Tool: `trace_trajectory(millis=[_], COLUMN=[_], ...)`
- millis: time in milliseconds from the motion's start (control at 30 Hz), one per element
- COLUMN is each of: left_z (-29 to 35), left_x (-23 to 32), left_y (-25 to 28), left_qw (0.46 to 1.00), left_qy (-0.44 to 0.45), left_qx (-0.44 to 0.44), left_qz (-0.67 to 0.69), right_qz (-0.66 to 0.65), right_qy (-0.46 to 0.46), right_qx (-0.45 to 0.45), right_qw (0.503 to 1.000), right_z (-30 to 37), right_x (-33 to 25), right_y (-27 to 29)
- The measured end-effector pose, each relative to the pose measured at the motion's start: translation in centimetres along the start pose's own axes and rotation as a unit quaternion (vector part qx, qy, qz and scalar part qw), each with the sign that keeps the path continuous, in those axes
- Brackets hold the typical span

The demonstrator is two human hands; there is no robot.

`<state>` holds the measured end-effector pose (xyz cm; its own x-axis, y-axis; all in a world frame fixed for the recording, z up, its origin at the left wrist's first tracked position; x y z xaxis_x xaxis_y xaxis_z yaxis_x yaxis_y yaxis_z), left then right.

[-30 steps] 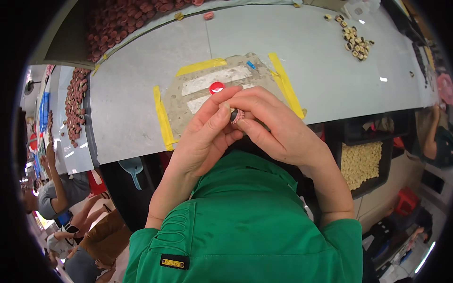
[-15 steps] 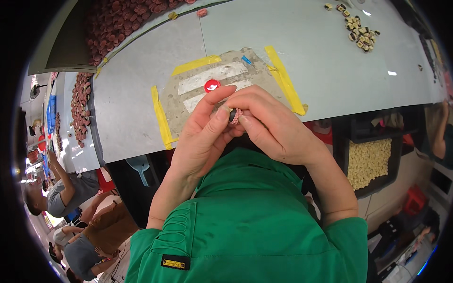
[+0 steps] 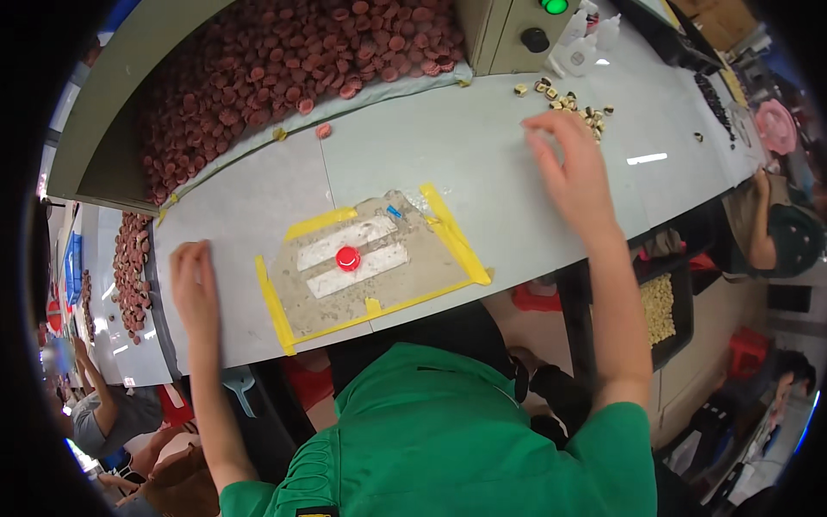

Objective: The person assembles toy figurine parts by taking face pieces and pink hair pieces, dipping the components in glue from a cap, refilling glue from a squeeze bottle, and pressing the pieces together by hand.

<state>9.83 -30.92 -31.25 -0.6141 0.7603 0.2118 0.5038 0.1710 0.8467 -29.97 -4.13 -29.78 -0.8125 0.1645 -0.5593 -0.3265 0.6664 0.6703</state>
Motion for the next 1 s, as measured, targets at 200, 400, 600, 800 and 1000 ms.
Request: trace_trajectory(millis=[200,400,600,800,1000], left_z=[-4.2,-8.6,-11.8,-7.7,0.6], left_x=[-6.5,5.9,9.9,8.6,7.9], left_y=[-0.4,-6.0,-10.7,-4.9,-1.9], left_qw=[0.98,0.976,0.967,0.839,0.608], left_qy=[-0.04,-0.06,-0.165,0.151,0.303], left_qx=[0.065,-0.072,-0.084,-0.196,-0.132], left_qz=[-0.186,0.194,0.175,0.484,0.722], right_qz=[0.229,0.11,0.007,0.011,-0.037], right_qy=[0.136,0.08,0.028,0.103,0.028], right_qx=[0.0,-0.071,-0.192,-0.139,-0.191], right_qw=[0.964,0.988,0.981,0.985,0.981], right_z=[-5.0,-3.8,-1.4,0.8,0.1], right_x=[4.8,0.6,-4.3,-4.6,-5.0], right_y=[-1.7,-3.3,-4.2,-4.8,-4.5])
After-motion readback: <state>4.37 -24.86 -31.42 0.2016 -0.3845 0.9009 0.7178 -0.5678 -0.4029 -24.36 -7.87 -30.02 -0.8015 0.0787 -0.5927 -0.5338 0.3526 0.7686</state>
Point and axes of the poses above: each hand's wrist, its own z-axis away from the middle knuckle, its own y-axis out of the back of the hand, x = y × z, the point moved 1 cm from there along -z, towards the middle knuckle, and after that the axes turned 2 degrees about -z, right-handed, at the moved point
